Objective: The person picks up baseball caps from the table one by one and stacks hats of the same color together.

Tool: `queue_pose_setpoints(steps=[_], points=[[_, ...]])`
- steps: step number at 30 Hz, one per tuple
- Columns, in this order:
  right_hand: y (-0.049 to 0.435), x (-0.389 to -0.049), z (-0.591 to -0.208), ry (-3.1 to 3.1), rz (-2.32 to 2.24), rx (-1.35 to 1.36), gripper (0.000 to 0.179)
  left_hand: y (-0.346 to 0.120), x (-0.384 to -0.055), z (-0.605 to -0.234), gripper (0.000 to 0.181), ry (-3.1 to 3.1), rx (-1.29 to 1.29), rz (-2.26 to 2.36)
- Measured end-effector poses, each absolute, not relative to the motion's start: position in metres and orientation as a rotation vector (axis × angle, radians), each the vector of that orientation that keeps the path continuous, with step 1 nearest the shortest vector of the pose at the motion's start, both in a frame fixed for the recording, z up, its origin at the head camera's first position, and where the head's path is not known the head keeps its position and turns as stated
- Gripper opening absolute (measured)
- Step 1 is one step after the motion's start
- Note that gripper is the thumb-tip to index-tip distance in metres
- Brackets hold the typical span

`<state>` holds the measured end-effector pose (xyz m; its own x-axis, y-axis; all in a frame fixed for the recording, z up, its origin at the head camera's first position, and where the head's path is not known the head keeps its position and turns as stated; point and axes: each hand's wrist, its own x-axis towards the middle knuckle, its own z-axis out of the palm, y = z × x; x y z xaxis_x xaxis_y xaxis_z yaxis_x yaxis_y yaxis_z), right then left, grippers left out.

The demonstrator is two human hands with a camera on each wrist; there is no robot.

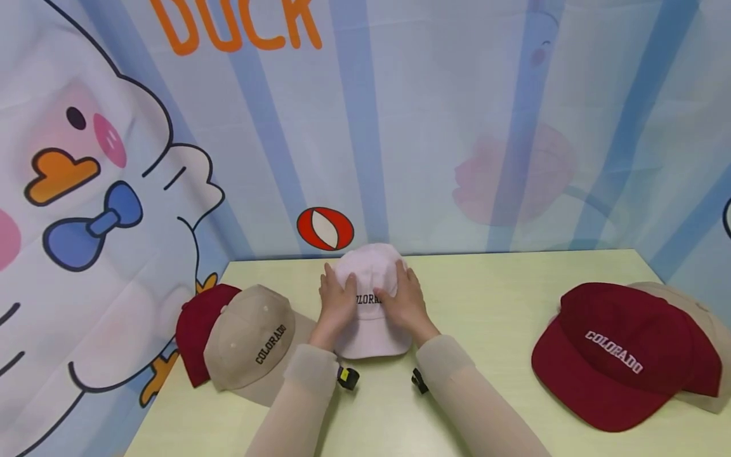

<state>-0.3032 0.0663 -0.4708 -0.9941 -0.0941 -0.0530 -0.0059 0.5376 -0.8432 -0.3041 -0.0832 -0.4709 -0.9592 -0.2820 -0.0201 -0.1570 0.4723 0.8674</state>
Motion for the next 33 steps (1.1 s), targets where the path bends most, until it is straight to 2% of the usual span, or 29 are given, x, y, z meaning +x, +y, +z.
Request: queue_pose_setpoints(steps=[19, 25, 33], points=[[0.075, -0.305, -0.471, 2.623, -1.544, -0.151, 0.087, -0.08, -0.305, -0.465, 0.085, -2.618, 0.353, -1.553], [0.082, -0.3, -0.466, 2.648, -1.541, -0.187, 0.086, -0.07, -0.295, -0.458, 0.085, -2.523, 0.27, -1.552], [0.11, -0.286, -0.449, 2.636, -1.534, -0.078, 0.076, -0.043, -0.269, -0.433, 0.083, -2.442, 0.059, -1.561]])
